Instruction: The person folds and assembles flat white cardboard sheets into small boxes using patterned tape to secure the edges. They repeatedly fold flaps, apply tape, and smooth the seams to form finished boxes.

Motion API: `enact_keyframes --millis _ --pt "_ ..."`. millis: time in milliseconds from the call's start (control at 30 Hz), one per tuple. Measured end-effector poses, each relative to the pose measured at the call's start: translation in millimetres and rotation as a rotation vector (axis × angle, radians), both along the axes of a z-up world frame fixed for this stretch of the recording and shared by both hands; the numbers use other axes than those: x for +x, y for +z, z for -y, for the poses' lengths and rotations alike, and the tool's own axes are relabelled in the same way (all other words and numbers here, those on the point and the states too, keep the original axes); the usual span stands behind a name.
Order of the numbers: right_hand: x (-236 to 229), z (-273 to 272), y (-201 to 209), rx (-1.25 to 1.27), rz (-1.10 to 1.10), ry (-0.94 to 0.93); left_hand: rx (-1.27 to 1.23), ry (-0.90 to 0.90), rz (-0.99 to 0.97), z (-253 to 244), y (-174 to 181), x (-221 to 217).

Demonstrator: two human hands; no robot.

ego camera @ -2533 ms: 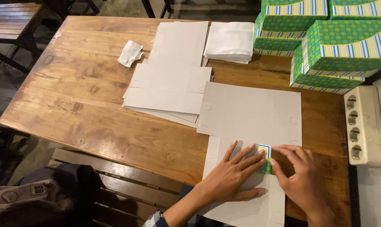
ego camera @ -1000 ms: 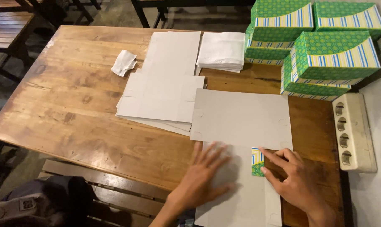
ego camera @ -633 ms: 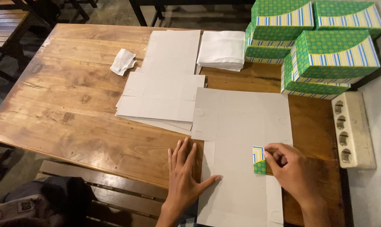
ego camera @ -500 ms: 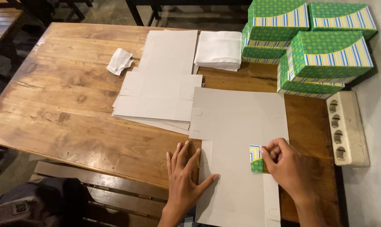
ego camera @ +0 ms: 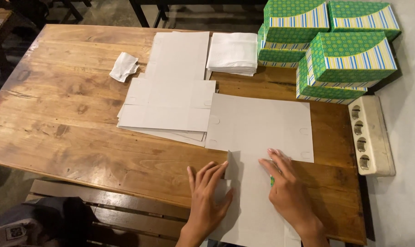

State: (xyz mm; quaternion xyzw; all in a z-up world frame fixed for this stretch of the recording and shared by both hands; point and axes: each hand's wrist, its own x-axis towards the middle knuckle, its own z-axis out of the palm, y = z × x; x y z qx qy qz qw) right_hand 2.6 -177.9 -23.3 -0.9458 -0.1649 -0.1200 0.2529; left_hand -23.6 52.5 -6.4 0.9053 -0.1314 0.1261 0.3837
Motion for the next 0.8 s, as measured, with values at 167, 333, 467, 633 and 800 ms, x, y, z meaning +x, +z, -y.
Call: enact_keyframes --millis 167,333,467,633,800 --pt "-5 -5 18 -0.016 -0.142 0.054 -0.021 -0.098 0.012 7 2 2" --pt "-11 -21 28 -0.250 -0.092 0.074 0.035 -0.135 0.055 5 -1 3" --pt "-12 -26 32 -0.232 -0.190 0.081 0.161 -0.191 0.076 4 2 5" --pt "-11 -25 26 -0.262 -0.169 0.086 0.235 -0.234 0.088 -6 4 22" --pt "-11 -26 29 -0.264 -0.199 0.088 -0.025 -0.331 0.044 -19 9 61"
